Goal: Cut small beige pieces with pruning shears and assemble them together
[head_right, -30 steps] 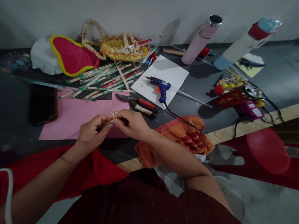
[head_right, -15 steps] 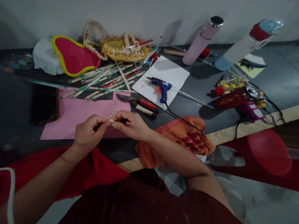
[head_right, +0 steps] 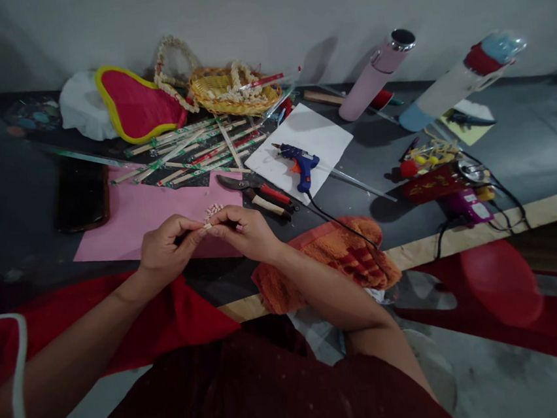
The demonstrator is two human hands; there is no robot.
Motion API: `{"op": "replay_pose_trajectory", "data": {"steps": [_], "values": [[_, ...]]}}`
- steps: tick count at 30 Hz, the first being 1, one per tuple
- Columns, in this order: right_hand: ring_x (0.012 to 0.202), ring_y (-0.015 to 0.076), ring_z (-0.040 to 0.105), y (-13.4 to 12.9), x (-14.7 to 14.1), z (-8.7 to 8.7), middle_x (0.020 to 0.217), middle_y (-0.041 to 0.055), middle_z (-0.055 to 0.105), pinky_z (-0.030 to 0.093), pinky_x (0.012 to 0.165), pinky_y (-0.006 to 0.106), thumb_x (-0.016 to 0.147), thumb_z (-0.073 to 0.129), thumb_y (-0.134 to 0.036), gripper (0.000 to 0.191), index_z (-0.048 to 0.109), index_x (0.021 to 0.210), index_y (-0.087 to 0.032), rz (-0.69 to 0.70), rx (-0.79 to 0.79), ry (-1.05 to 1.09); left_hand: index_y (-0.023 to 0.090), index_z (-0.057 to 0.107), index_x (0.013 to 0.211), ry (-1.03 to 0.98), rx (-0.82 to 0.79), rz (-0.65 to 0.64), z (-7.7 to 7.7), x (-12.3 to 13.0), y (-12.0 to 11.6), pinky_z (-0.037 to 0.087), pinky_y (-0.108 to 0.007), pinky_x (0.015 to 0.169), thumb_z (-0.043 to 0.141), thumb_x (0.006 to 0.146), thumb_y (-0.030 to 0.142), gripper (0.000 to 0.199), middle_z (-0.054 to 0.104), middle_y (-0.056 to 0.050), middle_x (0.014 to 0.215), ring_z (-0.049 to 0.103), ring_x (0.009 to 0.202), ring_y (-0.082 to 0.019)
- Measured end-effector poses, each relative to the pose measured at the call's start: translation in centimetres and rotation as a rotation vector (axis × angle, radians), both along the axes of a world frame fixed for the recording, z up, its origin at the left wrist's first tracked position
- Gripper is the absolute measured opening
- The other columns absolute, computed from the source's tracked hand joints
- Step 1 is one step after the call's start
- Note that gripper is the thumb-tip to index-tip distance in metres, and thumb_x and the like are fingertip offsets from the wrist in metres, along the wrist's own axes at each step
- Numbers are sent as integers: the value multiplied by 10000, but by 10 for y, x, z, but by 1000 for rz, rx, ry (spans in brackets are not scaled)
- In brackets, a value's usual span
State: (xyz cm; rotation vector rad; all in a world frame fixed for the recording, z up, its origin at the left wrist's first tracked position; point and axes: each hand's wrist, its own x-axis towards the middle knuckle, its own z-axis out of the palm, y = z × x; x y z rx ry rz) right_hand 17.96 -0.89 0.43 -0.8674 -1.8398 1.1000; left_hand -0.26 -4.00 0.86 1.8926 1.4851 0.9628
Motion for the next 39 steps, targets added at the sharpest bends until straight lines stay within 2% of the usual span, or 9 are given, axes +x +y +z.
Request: {"op": "replay_pose_trajectory", "data": {"steps": [5, 11, 20, 23, 26, 32, 34, 36, 39], "values": [[728, 105, 605, 0, 0, -2, 793, 12, 660, 484, 690, 238, 830, 632, -350, 185, 649, 852, -168, 4, -36, 19, 199, 642, 906, 24, 33, -36, 0, -1, 0, 447, -187, 605, 541, 857, 342, 182, 694, 11, 806, 608, 643, -92], [730, 102, 607, 1, 1, -2, 793, 7, 661, 482, 696, 231, 832, 633, -325, 161, 649, 856, -167, 19, -46, 19, 191, 628, 888, 51, 50, -40, 0, -2, 0, 402, -170, 512, 554, 834, 321, 159, 667, 30, 718, 545, 521, -61], [727, 111, 606, 3, 2, -2, 792, 9, 656, 481, 688, 237, 844, 612, -324, 147, 640, 855, -181, 16, 7, -42, 212, 632, 888, 148, 29, -32, -4, -2, 3, 426, -183, 561, 536, 829, 307, 148, 695, 25, 770, 600, 589, -87], [707, 106, 601, 4, 2, -3, 785, 10, 656, 471, 667, 226, 852, 597, -311, 141, 638, 856, -176, 7, 61, -81, 220, 631, 908, 168, 5, -27, -5, -3, 5, 436, -194, 589, 526, 840, 318, 159, 703, 22, 799, 622, 626, -101], [731, 110, 605, 6, 3, -8, 817, 23, 666, 467, 690, 229, 871, 558, -271, 130, 640, 892, -173, -22, 184, -186, 218, 629, 913, 180, -37, -2, -7, -4, 9, 444, -207, 601, 538, 835, 348, 178, 709, 13, 820, 640, 662, -121], [919, 154, 610, 14, 10, -14, 1011, 74, 663, 475, 808, 279, 910, 441, -205, 258, 604, 1108, -174, -5, 358, -479, 197, 605, 891, -58, -139, 74, -12, -6, 16, 474, -192, 599, 561, 814, 344, 172, 698, 19, 726, 644, 634, -112], [991, 172, 584, 19, 18, -9, 1067, 81, 648, 458, 871, 318, 925, 417, -221, 282, 588, 1147, -184, -71, 386, -540, 191, 599, 869, -115, -141, 91, -13, -5, 17, 470, -192, 580, 567, 807, 326, 151, 687, 21, 688, 630, 602, -108], [1038, 208, 545, 24, 30, -1, 1078, 90, 638, 414, 941, 385, 928, 423, -249, 259, 611, 1096, -187, -190, 414, -635, 186, 592, 841, -166, -153, 115, -12, -3, 18, 452, -187, 543, 572, 801, 314, 135, 676, 21, 658, 608, 566, -101], [1075, 281, 475, 29, 46, 5, 1097, 118, 603, 396, 917, 452, 868, 544, -400, 263, 633, 988, -184, -358, 345, -877, 174, 586, 823, -237, -181, 168, -8, -3, 19, 402, -172, 486, 577, 796, 295, 124, 666, 10, 652, 560, 522, -82]]}}
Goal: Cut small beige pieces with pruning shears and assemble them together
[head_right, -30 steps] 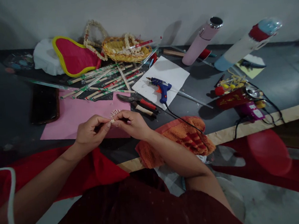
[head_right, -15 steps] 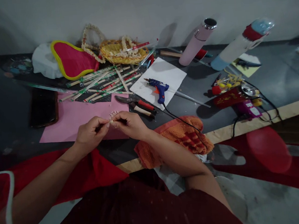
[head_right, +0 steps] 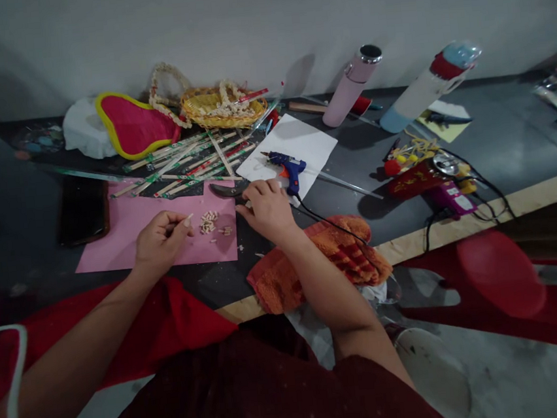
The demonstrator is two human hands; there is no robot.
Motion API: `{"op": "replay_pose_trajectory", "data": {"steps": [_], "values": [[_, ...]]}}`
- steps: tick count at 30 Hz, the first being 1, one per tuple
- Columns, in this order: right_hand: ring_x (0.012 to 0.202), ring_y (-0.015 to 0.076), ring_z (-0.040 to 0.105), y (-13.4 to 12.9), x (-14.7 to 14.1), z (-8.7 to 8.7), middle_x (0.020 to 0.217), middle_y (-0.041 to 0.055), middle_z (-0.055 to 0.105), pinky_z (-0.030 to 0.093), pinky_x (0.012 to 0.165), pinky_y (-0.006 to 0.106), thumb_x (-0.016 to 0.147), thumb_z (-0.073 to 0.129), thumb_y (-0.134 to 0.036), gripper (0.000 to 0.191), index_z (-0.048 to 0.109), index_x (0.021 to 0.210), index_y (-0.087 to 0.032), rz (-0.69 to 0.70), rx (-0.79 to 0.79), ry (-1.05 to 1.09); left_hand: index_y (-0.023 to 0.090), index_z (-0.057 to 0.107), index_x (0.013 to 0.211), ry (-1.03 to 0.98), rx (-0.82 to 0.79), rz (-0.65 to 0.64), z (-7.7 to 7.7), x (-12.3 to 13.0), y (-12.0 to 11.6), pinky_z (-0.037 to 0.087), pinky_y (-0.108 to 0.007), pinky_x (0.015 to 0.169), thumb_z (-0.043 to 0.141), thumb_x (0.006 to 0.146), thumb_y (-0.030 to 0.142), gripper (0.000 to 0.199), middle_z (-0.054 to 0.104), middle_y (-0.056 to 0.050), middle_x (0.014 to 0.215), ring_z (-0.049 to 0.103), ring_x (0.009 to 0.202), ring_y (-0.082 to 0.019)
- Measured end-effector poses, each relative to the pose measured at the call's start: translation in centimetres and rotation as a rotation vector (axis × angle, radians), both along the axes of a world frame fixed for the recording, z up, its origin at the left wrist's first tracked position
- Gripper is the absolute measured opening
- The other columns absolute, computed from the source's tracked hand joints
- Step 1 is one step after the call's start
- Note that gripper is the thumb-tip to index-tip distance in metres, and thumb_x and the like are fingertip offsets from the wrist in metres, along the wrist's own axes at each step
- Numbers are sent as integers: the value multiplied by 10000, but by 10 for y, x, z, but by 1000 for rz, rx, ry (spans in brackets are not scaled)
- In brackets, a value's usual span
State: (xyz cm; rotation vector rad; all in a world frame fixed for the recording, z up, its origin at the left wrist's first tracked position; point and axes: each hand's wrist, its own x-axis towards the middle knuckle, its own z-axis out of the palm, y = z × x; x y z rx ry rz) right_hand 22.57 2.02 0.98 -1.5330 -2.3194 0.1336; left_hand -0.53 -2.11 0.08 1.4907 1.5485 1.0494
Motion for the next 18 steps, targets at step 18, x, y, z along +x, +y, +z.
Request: {"op": "replay_pose_trajectory", "data": {"steps": [18], "values": [[786, 150, 595, 8, 10, 7, 997, 31, 613, 472, 613, 273, 725, 682, -486, 383, 466, 900, -222, -11, -397, 1045, 163, 580, 828, -314, -25, 30, -1, -5, 3, 339, -167, 442, 595, 809, 310, 149, 645, -4, 673, 460, 471, -51]]}}
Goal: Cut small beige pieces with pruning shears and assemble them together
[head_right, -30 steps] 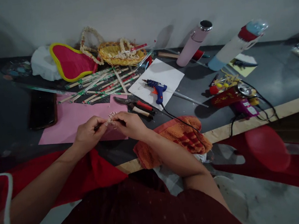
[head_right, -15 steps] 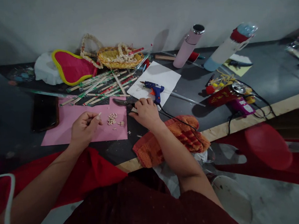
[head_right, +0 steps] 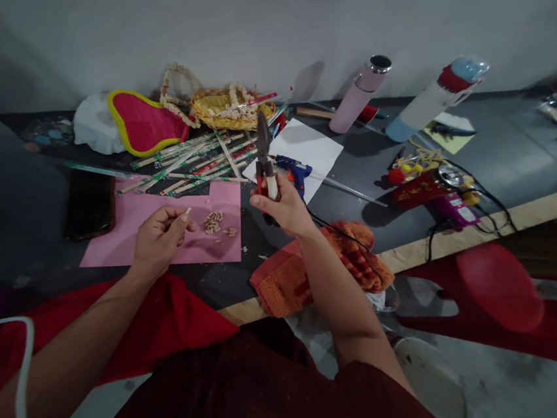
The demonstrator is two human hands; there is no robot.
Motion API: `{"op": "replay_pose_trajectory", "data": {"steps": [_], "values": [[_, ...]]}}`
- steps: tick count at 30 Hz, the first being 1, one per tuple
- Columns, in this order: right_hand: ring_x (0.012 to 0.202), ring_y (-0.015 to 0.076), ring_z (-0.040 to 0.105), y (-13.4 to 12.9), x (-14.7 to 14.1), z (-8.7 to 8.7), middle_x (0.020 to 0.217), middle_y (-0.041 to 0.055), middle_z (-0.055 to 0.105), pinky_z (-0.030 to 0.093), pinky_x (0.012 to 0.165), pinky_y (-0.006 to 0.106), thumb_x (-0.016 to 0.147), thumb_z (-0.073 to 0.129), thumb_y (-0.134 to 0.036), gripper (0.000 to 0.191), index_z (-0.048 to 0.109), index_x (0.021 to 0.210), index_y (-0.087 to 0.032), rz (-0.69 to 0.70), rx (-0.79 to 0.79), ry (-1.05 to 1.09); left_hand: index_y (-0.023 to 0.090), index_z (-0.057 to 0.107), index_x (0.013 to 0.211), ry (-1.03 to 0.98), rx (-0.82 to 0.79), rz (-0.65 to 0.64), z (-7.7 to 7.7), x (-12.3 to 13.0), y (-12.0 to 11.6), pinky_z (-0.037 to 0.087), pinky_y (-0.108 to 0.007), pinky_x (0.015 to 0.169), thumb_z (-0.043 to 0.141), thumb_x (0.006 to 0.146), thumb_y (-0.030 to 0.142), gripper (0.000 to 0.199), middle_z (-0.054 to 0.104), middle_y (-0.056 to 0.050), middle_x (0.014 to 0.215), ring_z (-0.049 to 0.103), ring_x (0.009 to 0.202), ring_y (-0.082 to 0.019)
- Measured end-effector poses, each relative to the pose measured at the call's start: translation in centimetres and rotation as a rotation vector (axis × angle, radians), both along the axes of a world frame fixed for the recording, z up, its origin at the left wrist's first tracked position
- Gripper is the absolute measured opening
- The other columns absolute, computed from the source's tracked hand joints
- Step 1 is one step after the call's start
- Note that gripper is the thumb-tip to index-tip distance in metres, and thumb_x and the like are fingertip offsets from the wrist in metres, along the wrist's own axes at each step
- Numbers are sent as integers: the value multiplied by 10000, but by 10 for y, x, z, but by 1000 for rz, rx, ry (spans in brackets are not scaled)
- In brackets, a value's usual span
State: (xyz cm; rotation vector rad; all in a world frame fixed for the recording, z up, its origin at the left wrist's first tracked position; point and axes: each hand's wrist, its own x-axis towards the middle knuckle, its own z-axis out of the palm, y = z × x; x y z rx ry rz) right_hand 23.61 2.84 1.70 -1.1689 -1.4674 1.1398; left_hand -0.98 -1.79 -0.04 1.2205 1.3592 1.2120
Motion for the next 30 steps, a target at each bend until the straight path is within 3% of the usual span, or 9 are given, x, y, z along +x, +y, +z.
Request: {"op": "replay_pose_trajectory", "data": {"steps": [3, 6, 11, 15, 18, 25, 30], "values": [[849, 165, 624, -7, -6, 1, 1143, 50, 597, 526, 641, 301, 713, 699, -422, 363, 427, 864, -235, 120, -129, 194, 162, 580, 824, 14, 11, -6, 0, 1, -1, 345, -166, 440, 592, 812, 312, 151, 652, -10, 683, 470, 474, -54], [908, 190, 634, -14, -7, 3, 1220, 64, 576, 553, 684, 360, 791, 601, -392, 282, 463, 996, -257, 198, -100, 181, 163, 580, 848, -8, 7, -7, 0, 1, -2, 341, -164, 436, 593, 811, 314, 156, 653, -13, 686, 463, 472, -55], [1130, 234, 559, -20, -6, 9, 1353, 90, 493, 537, 817, 429, 837, 491, -284, 460, 394, 1286, -273, 337, 116, -118, 163, 581, 843, -52, 17, -8, 3, 0, -4, 340, -164, 434, 604, 810, 343, 184, 644, -8, 680, 425, 457, -50], [1374, 281, 277, -19, -9, 8, 1506, 124, 274, 349, 1045, 520, 789, 454, -129, 453, 480, 1237, -183, 303, 356, -591, 167, 575, 845, -124, 36, 31, 7, -2, -4, 347, -162, 437, 629, 798, 328, 176, 632, -4, 667, 435, 469, -51], [1390, 325, 209, -18, -12, 3, 1554, 116, 132, 326, 1026, 566, 738, 449, -81, 483, 507, 1209, -171, 339, 399, -855, 172, 568, 830, -214, 57, 53, 10, -4, -3, 318, -161, 415, 620, 808, 310, 149, 624, 2, 660, 398, 441, -39], [1343, 342, 250, -25, -19, -1, 1563, 86, 108, 375, 946, 571, 737, 460, -86, 503, 483, 1224, -210, 441, 414, -1000, 171, 579, 847, -213, 37, 96, 11, -6, -2, 379, -156, 421, 647, 784, 368, 218, 624, 1, 666, 441, 455, -45], [1323, 328, 275, -27, -22, -2, 1557, 95, 131, 386, 939, 548, 750, 457, -96, 526, 456, 1263, -210, 426, 437, -1019, 171, 578, 822, -210, 37, 20, 10, -4, -4, 364, -163, 418, 653, 783, 379, 225, 631, -7, 659, 454, 456, -51]]}}
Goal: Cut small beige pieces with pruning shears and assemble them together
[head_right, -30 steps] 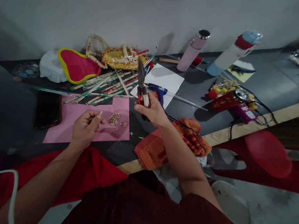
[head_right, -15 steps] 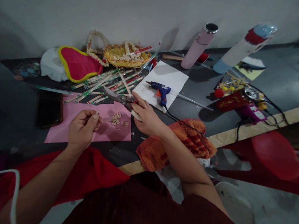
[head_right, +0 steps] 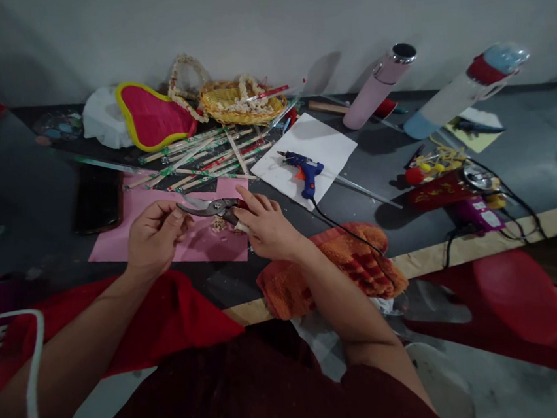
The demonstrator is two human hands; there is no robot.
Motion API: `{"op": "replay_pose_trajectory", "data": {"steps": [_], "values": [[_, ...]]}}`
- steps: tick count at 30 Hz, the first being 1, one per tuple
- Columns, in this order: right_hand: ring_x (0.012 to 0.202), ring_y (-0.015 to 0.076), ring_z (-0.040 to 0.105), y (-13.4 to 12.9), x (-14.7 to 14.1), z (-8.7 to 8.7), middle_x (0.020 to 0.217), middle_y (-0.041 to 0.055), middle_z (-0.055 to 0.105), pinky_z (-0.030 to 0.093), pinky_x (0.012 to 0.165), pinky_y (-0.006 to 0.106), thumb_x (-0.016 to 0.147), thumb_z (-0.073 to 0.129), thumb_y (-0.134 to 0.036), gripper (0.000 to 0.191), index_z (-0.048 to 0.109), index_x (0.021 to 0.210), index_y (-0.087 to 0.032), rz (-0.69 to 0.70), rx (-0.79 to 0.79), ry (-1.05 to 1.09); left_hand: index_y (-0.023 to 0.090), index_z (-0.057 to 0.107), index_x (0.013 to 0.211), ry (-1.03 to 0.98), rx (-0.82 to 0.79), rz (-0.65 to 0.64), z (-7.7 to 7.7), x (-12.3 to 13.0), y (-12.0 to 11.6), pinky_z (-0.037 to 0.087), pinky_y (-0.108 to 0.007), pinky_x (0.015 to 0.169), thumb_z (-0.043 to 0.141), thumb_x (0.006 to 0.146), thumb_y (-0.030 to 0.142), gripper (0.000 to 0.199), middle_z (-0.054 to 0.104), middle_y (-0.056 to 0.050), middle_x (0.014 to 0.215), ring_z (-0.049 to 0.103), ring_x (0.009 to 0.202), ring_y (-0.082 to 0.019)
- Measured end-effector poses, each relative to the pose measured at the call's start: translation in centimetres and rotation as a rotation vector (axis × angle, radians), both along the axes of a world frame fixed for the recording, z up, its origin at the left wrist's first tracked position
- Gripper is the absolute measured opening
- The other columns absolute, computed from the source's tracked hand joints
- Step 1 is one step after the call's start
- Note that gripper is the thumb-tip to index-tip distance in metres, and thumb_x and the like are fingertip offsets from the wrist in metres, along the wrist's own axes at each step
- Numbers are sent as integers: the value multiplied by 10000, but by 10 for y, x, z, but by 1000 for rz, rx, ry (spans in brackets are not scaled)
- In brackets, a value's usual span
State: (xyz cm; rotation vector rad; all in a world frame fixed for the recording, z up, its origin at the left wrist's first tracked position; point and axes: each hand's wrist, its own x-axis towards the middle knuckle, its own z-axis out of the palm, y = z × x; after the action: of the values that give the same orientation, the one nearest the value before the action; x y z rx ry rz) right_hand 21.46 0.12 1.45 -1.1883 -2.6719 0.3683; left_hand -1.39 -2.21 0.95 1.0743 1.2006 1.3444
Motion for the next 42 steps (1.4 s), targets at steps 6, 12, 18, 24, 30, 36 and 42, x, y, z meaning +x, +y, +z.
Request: {"op": "replay_pose_trajectory", "data": {"steps": [6, 12, 18, 24, 30, 36, 42], "values": [[1279, 327, 338, 0, -2, 0, 1547, 91, 174, 405, 912, 526, 756, 461, -110, 530, 447, 1277, -211, 25, -11, -9, 173, 576, 835, 52, -4, -56, -2, 1, -1, 344, -169, 406, 640, 793, 394, 234, 637, -16, 659, 489, 469, -68], [1226, 311, 388, -1, -4, 1, 1527, 80, 245, 415, 901, 487, 767, 470, -129, 491, 463, 1253, -199, 25, 24, -18, 173, 556, 786, -2, 1, -86, -4, 2, -2, 300, -176, 397, 646, 790, 374, 220, 626, -5, 643, 412, 426, -49], [1175, 310, 453, -1, -6, -1, 1449, 132, 374, 422, 894, 474, 762, 527, -195, 490, 441, 1244, -176, -50, 21, 83, 178, 543, 760, 53, 6, -91, 0, 2, -5, 291, -195, 398, 641, 787, 402, 246, 629, -9, 629, 394, 414, -57], [1064, 301, 538, -3, -11, 1, 1225, 145, 555, 438, 878, 443, 820, 507, -302, 662, 272, 1429, -186, -110, 11, 18, 172, 559, 788, 136, 51, -141, 2, 2, -8, 353, -199, 454, 621, 807, 410, 246, 647, -15, 641, 468, 471, -73], [980, 275, 561, -8, -16, 4, 1099, 108, 598, 452, 819, 369, 840, 499, -324, 561, 376, 1378, -227, -166, 59, -28, 178, 563, 834, 196, 90, -145, 4, 1, -11, 358, -195, 474, 588, 841, 368, 191, 669, -19, 694, 495, 506, -78], [941, 251, 563, -11, -17, 1, 1043, 95, 610, 448, 809, 338, 834, 476, -250, 538, 385, 1363, -221, -149, 48, -22, 175, 546, 775, 132, 57, -142, 5, -1, -13, 295, -192, 420, 594, 836, 369, 209, 650, -14, 654, 392, 433, -57], [1070, 283, 504, -4, -14, 1, 1210, 133, 544, 422, 892, 403, 806, 502, -227, 633, 328, 1413, -181, -87, 84, -16, 166, 538, 725, -122, -42, -290, 8, -4, -8, 224, -182, 375, 677, 760, 381, 258, 574, 8, 538, 331, 379, -41]]}}
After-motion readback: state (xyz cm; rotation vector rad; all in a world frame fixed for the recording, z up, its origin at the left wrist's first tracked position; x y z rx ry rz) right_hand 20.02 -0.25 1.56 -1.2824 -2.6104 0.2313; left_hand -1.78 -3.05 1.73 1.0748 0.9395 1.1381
